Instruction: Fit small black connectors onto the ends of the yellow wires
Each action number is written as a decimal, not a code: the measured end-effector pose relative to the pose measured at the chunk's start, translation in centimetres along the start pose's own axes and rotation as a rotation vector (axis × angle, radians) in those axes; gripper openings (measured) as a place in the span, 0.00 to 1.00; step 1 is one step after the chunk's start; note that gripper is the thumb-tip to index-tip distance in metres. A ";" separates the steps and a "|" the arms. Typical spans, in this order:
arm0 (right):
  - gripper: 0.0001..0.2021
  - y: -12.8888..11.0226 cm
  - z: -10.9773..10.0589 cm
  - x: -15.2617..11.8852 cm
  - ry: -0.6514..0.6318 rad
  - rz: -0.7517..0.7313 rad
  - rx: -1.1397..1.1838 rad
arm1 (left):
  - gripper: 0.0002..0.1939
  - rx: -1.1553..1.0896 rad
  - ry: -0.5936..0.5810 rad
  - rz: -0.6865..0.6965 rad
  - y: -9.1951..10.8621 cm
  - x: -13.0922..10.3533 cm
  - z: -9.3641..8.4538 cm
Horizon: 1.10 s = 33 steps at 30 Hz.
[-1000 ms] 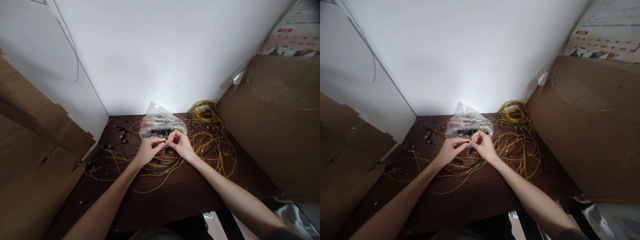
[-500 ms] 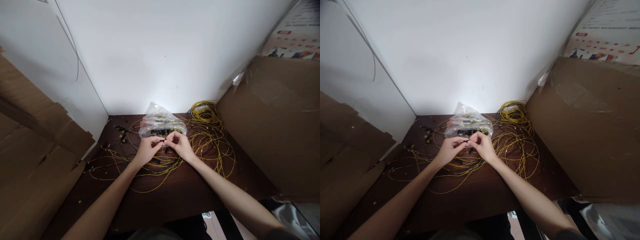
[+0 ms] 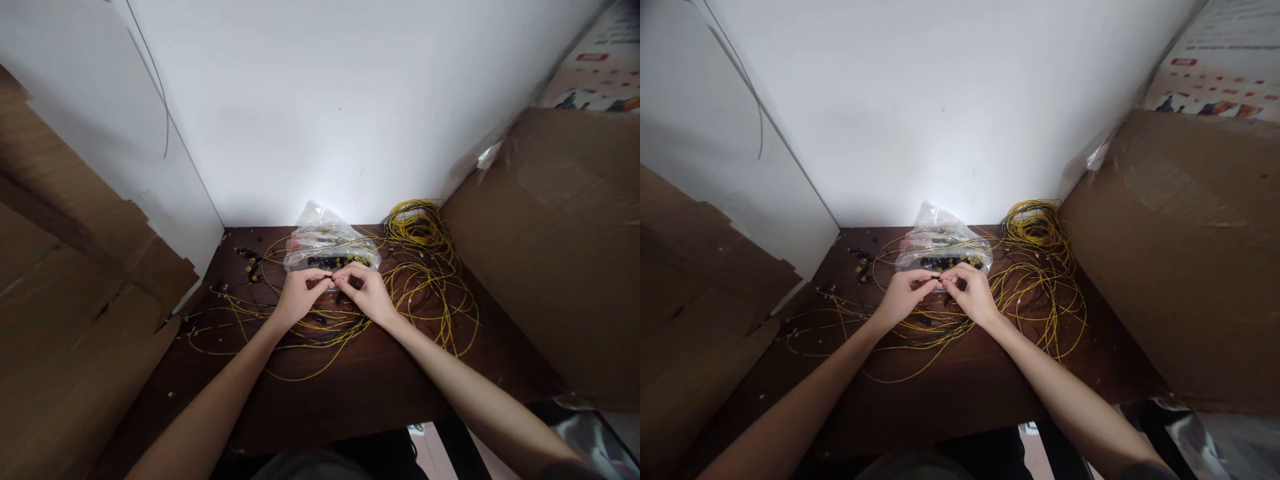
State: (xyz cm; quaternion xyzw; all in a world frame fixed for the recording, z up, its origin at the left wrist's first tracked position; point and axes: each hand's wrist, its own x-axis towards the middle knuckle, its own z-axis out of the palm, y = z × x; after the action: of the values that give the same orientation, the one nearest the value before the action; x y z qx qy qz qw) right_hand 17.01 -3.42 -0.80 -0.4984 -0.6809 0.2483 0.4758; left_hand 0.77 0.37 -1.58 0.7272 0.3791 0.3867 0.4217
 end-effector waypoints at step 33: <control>0.10 0.9 0.3 0.0 -0.043 0.224 0.304 | 0.09 0.121 -0.009 0.101 0.0 -0.6 0.2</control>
State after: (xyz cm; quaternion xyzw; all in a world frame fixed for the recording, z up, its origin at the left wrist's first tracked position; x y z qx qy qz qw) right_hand 17.13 -3.02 -1.67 -0.4879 -0.5858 0.4104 0.5003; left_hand 0.73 -0.22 -1.82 0.7714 0.3629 0.3805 0.3585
